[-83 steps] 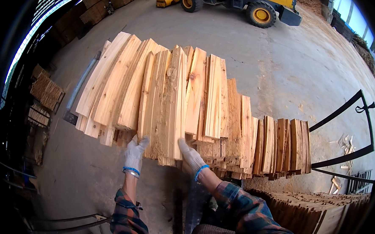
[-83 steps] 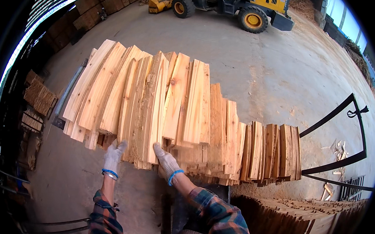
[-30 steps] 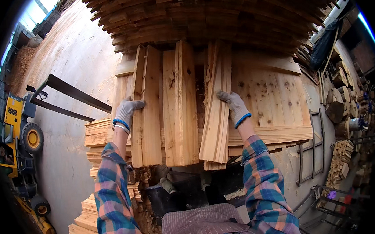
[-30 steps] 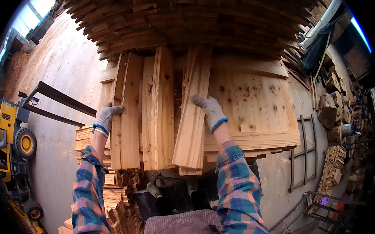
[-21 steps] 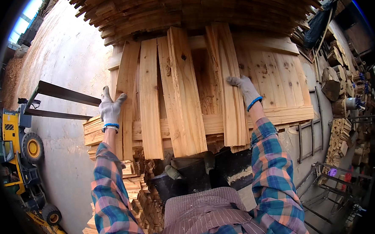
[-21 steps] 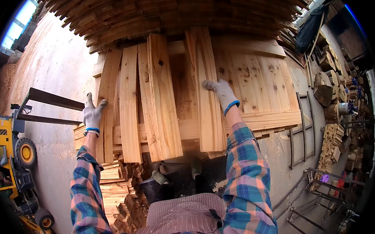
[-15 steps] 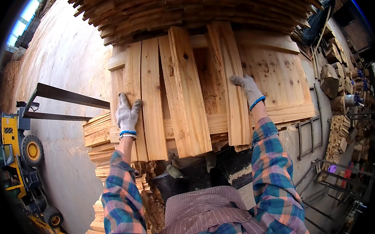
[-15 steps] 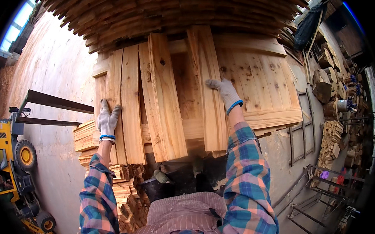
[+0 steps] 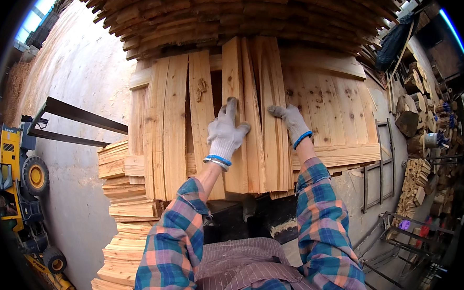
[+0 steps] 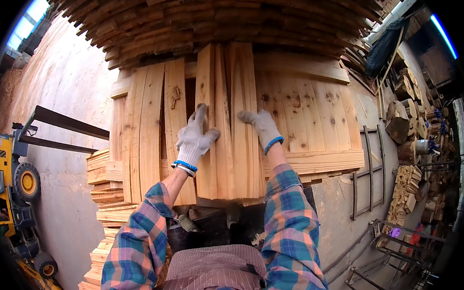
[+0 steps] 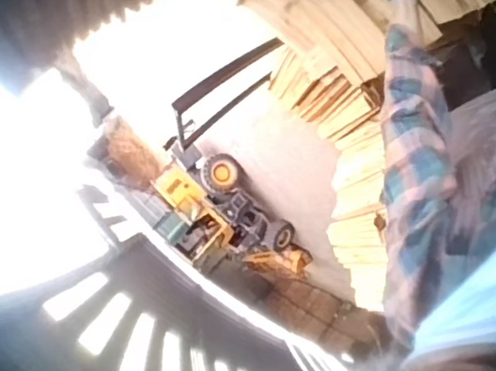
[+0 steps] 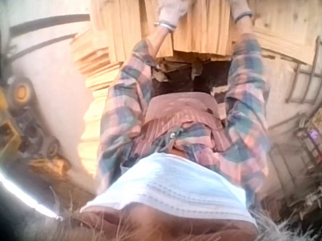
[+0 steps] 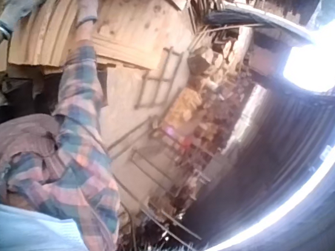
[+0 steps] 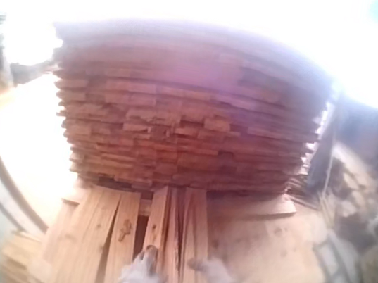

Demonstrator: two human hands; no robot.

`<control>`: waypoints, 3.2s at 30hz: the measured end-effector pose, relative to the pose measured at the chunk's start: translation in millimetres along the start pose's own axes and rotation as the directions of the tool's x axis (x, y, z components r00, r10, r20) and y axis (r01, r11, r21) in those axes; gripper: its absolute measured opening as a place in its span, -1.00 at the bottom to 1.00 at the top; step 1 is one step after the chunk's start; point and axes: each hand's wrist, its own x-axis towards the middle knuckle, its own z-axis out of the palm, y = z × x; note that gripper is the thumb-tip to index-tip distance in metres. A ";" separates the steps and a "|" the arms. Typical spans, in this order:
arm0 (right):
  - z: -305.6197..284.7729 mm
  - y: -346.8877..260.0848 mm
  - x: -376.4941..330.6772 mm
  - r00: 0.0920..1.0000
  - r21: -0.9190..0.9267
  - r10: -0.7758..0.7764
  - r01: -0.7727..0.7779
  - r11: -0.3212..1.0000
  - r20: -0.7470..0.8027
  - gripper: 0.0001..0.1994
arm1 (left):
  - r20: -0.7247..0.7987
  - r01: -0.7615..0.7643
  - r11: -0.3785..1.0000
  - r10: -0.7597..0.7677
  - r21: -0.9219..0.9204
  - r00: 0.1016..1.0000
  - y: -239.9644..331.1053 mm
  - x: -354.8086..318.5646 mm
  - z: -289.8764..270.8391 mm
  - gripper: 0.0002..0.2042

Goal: The person stacks wooden planks from a large pile onto a metal platform. They repeatedly pick up planks, align them, and place them on the platform, occasionally adjusting the stack. A forklift is visible in the background.

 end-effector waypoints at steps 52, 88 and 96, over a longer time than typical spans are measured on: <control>132.7 -25.3 -30.6 0.952 -0.834 -0.171 -0.127 0.536 -0.255 -0.34 | -0.320 0.192 0.689 -0.542 -0.699 0.777 -334.1 17.8 -156.4 -0.65; 117.1 -35.9 -40.8 0.943 -0.951 -0.181 -0.244 0.190 -0.278 -0.16 | -0.471 0.092 0.798 -0.439 -0.595 0.765 -380.3 56.7 -152.7 -0.66; 69.0 -20.6 -52.4 0.924 -0.931 -0.349 -0.021 0.364 -0.157 0.00 | -0.535 0.170 0.906 -0.371 -0.388 0.759 -354.5 48.7 -156.8 -0.72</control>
